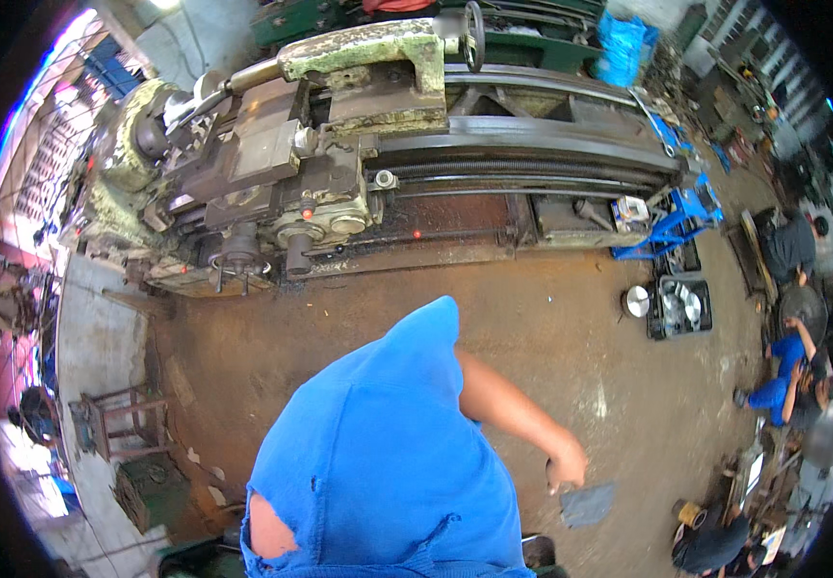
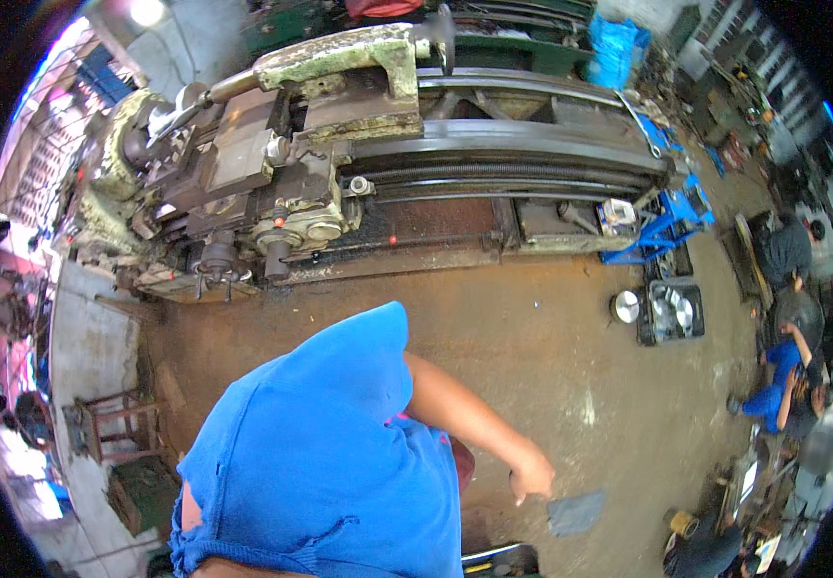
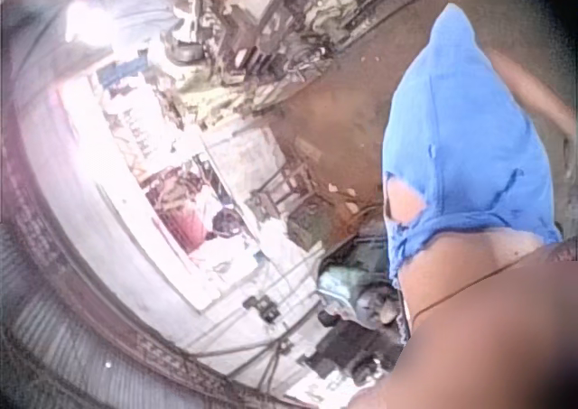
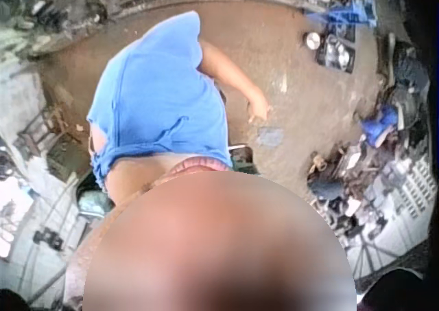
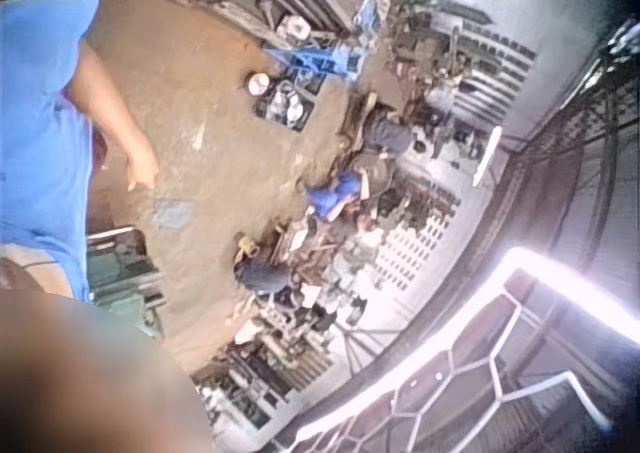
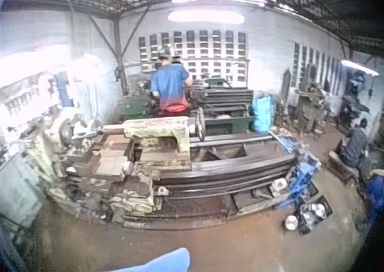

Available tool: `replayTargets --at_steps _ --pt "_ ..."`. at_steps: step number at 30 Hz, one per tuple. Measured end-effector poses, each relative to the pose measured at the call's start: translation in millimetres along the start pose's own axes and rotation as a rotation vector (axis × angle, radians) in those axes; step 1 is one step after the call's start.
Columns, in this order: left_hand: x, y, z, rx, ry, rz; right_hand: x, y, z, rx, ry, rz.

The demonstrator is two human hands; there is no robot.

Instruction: The person operates a metal lathe, adjusting controls and using a wrench to tighten components. They then measure a rotating metal part with a caliper and continue machining.

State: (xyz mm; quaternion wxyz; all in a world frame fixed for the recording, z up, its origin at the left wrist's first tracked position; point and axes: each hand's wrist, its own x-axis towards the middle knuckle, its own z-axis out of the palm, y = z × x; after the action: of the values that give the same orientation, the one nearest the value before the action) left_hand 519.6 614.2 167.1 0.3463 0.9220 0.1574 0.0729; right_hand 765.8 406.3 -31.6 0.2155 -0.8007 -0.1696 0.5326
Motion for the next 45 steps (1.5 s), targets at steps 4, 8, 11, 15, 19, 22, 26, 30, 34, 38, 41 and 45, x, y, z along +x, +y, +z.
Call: replayTargets --at_steps 4,8,11,15,19,22,26,30,34,38,41,45 --pt "39.6 -115.3 50.7 -0.251 0.101 -0.168 54.0 -71.8 -22.9 -0.007 -0.024 -0.061" --pt "-13.4 -247.5 76.4 0.541 -0.377 -0.932 106.1 -115.7 -72.6 0.041 -0.024 -0.089" --pt "-90.0 -289.0 50.1 -0.091 -0.164 -1.18 140.1 -136.0 -125.0 0.12 0.005 -0.086" --pt "-134.6 -285.3 52.2 -0.289 0.404 -1.591 206.8 -145.1 -178.9 0.285 0.086 -0.06" --pt "-82.7 -275.5 63.5 -0.457 0.033 -1.774 291.6 -168.7 -233.4 0.156 0.068 -0.007" --pt "-1.6 -275.4 46.3 -0.858 0.099 -1.752 335.1 -206.2 -270.1 0.139 0.128 -0.02" --pt "119.5 -324.9 11.1 -0.801 0.119 -1.667 382.2 -249.0 -321.6 0.283 0.069 0.0" --pt "250.4 -429.3 -24.4 -0.638 -0.068 -1.648 418.0 -257.6 -374.7 0.36 0.179 0.093" --pt "404.6 -533.8 -84.4 -0.39 -0.289 -1.474 417.2 -250.5 -412.2 0.45 0.294 0.319" --pt "621.6 -599.3 -150.4 0.405 -0.581 -0.719 421.5 -267.2 -441.9 0.767 0.356 0.46" --pt "791.0 -584.1 -175.3 0.069 -0.201 -0.786 445.6 -293.6 -449.0 0.809 0.39 0.476" --pt "981.3 -529.3 -176.6 -0.225 -0.156 -0.701 507.4 -329.1 -448.7 0.928 0.435 0.531"
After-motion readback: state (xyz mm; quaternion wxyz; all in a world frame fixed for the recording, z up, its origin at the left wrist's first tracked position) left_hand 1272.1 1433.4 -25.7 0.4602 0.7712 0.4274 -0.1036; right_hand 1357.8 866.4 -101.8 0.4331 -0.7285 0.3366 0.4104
